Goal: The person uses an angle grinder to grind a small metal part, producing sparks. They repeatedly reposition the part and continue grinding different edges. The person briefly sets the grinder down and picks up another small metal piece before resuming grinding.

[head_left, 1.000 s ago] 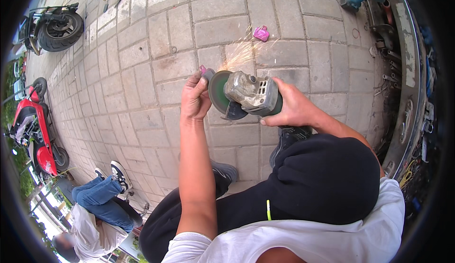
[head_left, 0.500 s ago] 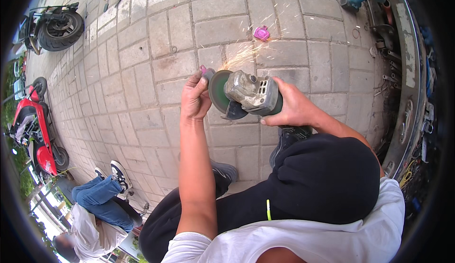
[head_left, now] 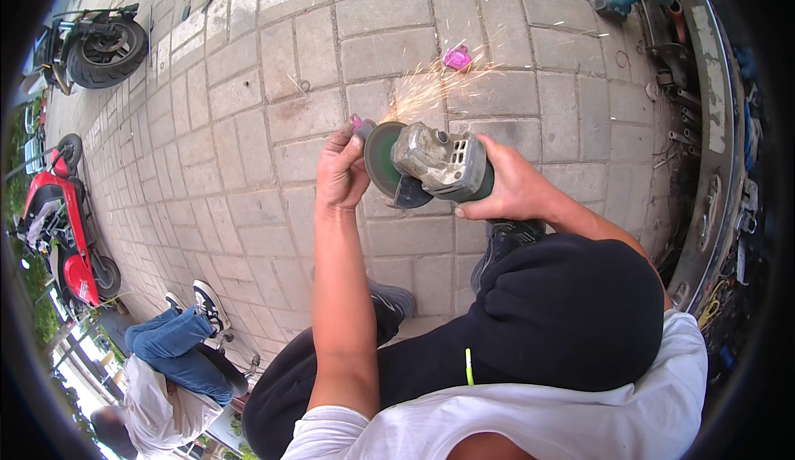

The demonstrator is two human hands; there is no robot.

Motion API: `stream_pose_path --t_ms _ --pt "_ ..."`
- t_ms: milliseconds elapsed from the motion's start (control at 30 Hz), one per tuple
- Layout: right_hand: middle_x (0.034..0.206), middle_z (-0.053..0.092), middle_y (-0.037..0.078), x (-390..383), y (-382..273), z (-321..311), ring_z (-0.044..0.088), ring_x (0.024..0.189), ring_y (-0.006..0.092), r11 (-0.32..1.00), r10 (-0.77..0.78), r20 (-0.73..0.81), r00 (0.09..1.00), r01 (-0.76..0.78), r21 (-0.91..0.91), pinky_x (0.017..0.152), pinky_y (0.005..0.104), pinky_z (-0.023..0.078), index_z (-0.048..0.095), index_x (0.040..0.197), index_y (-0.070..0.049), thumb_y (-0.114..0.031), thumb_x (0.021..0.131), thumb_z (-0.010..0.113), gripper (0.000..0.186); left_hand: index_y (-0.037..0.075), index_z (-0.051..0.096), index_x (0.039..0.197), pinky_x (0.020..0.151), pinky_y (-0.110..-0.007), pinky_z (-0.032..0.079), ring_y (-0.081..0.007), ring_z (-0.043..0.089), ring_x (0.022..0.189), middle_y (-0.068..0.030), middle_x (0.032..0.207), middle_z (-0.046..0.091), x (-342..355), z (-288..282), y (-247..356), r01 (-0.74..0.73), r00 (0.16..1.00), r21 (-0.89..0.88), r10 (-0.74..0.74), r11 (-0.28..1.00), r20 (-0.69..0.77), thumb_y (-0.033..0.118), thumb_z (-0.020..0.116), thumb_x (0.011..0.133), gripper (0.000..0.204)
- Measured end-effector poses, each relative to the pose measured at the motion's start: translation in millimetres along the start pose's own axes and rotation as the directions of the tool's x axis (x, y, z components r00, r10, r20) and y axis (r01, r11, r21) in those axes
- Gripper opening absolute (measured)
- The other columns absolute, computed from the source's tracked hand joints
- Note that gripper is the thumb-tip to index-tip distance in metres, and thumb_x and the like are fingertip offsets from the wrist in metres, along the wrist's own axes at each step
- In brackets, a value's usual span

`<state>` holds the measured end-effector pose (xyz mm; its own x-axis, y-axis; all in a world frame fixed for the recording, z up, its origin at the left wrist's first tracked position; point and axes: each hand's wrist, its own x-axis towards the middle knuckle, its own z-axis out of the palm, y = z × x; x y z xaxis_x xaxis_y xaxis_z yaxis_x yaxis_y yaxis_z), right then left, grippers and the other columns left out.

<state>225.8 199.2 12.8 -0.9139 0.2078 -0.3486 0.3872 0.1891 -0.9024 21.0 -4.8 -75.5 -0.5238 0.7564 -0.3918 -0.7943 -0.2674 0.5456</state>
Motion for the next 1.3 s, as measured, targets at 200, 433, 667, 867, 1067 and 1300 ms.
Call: stream_pose_path --t_ms 200,433,667,867,1067,1300 --pt "0.108 0.064 0.029 0.0 2.4 0.3 0.064 0.103 0.0361 1.0 -0.01 -0.004 1.0 0.01 -0.005 0.091 0.039 0.048 0.04 0.128 0.016 -0.03 0.059 0.086 0.095 0.001 0.064 0.118 0.093 -0.035 0.053 -0.0214 0.066 0.103 -0.0126 0.115 0.068 -0.8 1.9 -0.3 -0.004 1.0 -0.008 0.005 1.0 0.014 0.003 0.068 0.089 0.029" --pt "0.108 0.064 0.029 -0.2 4.4 1.4 0.064 0.103 0.0362 1.0 -0.028 -0.019 0.999 0.028 -0.008 0.091 0.039 0.048 0.04 0.128 0.015 -0.03 0.059 0.086 0.094 0.0 0.064 0.117 0.093 -0.036 0.053 -0.0212 0.066 0.103 -0.0124 0.115 0.068 -0.6 2.7 -0.8 -0.006 1.0 -0.007 0.006 1.0 0.014 0.003 0.068 0.089 0.029" --pt "0.108 0.064 0.028 -0.6 -3.3 -0.9 0.065 0.102 0.0352 1.0 0.002 -0.006 1.0 -0.002 0.015 0.091 0.039 0.048 0.041 0.127 0.014 -0.028 0.06 0.086 0.091 -0.001 0.064 0.116 0.093 -0.035 0.053 -0.0215 0.066 0.103 -0.0128 0.114 0.068 -0.9 4.0 -1.1 0.008 1.0 -0.018 -0.008 1.0 0.0 0.002 0.068 0.088 0.028" --pt "0.107 0.064 0.028 0.0 1.1 0.7 0.065 0.102 0.0353 1.0 -0.026 -0.024 0.999 0.026 0.012 0.09 0.0387 0.048 0.041 0.126 0.014 -0.028 0.06 0.086 0.09 -0.002 0.065 0.115 0.093 -0.035 0.053 -0.0222 0.066 0.102 -0.0141 0.114 0.068 -1.0 3.2 -2.3 -0.004 1.0 -0.006 0.004 1.0 -0.025 0.001 0.068 0.088 0.028" --pt "0.105 0.065 0.027 0.3 2.8 1.3 0.065 0.099 0.0347 0.999 -0.034 -0.019 0.999 0.035 0.014 0.089 0.0383 0.049 0.043 0.125 0.012 -0.028 0.059 0.086 0.088 -0.002 0.065 0.115 0.093 -0.036 0.053 -0.0223 0.066 0.102 -0.0139 0.113 0.069 -0.9 2.1 -2.7 -0.006 0.999 -0.012 0.006 1.0 -0.034 0.001 0.068 0.088 0.028" --pt "0.104 0.066 0.026 0.8 3.5 2.2 0.066 0.099 0.0338 0.998 -0.051 -0.031 0.998 0.052 0.029 0.088 0.0381 0.049 0.043 0.125 0.012 -0.027 0.059 0.086 0.088 -0.001 0.065 0.114 0.091 -0.035 0.054 -0.0221 0.067 0.101 -0.0141 0.112 0.069 -1.0 1.6 -3.1 -0.003 1.0 -0.019 0.004 1.0 0.004 0.001 0.067 0.089 0.026"
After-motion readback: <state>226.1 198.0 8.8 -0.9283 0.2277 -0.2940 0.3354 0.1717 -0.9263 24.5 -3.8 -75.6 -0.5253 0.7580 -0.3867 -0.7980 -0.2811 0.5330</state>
